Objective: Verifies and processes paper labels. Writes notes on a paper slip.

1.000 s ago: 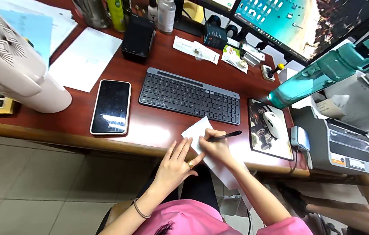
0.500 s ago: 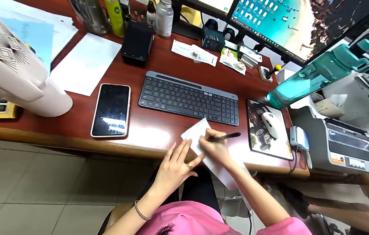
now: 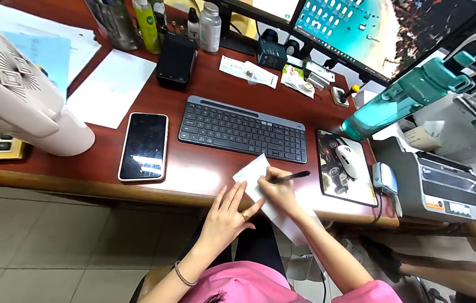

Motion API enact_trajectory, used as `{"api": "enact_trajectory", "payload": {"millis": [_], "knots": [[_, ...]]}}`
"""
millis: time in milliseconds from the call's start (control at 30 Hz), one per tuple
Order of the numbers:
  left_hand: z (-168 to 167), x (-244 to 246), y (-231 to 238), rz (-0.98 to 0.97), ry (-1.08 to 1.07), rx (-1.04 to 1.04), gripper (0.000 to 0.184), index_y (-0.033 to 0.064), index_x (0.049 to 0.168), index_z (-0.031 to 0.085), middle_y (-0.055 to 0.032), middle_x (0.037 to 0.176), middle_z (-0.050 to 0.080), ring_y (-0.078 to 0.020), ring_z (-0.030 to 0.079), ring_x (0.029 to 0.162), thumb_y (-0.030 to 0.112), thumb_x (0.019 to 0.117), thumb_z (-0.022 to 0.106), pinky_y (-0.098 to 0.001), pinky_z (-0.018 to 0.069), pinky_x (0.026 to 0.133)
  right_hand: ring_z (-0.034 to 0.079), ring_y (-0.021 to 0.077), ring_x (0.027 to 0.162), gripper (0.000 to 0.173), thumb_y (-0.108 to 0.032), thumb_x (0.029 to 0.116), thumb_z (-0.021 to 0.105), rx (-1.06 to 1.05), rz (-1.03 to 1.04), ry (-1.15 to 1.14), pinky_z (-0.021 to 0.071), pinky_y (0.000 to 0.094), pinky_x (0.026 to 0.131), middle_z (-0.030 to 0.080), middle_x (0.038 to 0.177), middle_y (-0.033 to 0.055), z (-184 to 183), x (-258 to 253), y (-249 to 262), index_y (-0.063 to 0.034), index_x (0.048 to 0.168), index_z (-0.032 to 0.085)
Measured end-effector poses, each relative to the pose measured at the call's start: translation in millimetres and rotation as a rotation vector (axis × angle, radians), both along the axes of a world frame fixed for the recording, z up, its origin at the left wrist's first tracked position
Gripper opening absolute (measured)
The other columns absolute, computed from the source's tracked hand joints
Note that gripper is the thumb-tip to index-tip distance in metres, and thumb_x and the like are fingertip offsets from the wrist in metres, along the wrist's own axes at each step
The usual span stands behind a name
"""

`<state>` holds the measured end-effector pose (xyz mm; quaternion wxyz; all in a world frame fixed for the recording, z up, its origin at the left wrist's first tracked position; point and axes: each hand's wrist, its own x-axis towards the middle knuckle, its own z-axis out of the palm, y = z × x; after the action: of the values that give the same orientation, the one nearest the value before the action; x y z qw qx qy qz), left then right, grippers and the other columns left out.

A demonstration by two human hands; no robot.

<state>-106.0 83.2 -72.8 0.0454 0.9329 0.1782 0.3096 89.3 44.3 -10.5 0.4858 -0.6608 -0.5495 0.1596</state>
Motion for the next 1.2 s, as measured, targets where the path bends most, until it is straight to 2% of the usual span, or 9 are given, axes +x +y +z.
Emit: {"api": "enact_trajectory", "payload": {"millis": [100,433,733,1000,1200], "knots": [[0.0,0.9,0.2,0.003,0.0,0.001,0.056,0.0402,0.145,0.056,-0.0215,0.152,0.051,-0.0378,0.051,0.14,0.066,0.0947,0.052,-0.0614,0.0366,0.114,0.043,0.0046,0.047,0.031,-0.002,0.0849,0.065,-0.005,0.022,0.113,0.0357,0.0199,0.045,0.045,0.053,-0.0031,1.7,8.2,0.7,-0.0107,0.06,0.048],[0.3,1.2,0.4,0.0,-0.016,-0.008,0.055,0.039,0.143,0.059,-0.0227,0.149,0.053,-0.0393,0.053,0.137,0.066,0.0952,0.051,-0.0622,0.0388,0.112,0.043,0.0023,0.049,0.029,-0.002,0.0835,0.066,-0.027,0.094,-0.014,0.0341,0.0188,0.047,0.046,0.055,-0.0037,3.3,11.9,2.8,-0.0092,0.061,0.05],[0.9,0.6,0.5,0.0,0.001,0.015,0.057,0.0386,0.144,0.058,-0.0234,0.149,0.052,-0.0398,0.052,0.138,0.066,0.0947,0.051,-0.063,0.0373,0.112,0.042,0.0028,0.047,0.03,-0.002,0.0846,0.065,-0.005,0.037,0.071,0.0335,0.0183,0.045,0.045,0.054,-0.0038,6.7,16.7,2.7,-0.0105,0.061,0.049],[0.1,1.2,1.0,0.004,-0.002,0.023,0.057,0.0395,0.144,0.057,-0.0233,0.149,0.053,-0.0395,0.052,0.138,0.066,0.094,0.053,-0.0626,0.0373,0.113,0.043,0.003,0.047,0.026,-0.003,0.0846,0.066,0.01,0.049,0.0,0.0341,0.0188,0.045,0.046,0.054,-0.0031,4.1,18.5,5.6,-0.0093,0.063,0.052],[-0.1,1.2,0.6,0.017,0.0,0.023,0.056,0.0402,0.144,0.057,-0.0229,0.148,0.054,-0.0392,0.053,0.137,0.067,0.0947,0.051,-0.0624,0.037,0.113,0.042,0.0037,0.046,0.029,-0.003,0.0845,0.065,0.016,0.039,0.009,0.0331,0.0195,0.044,0.046,0.054,-0.0028,3.5,18.1,6.5,-0.0098,0.061,0.05]]}}
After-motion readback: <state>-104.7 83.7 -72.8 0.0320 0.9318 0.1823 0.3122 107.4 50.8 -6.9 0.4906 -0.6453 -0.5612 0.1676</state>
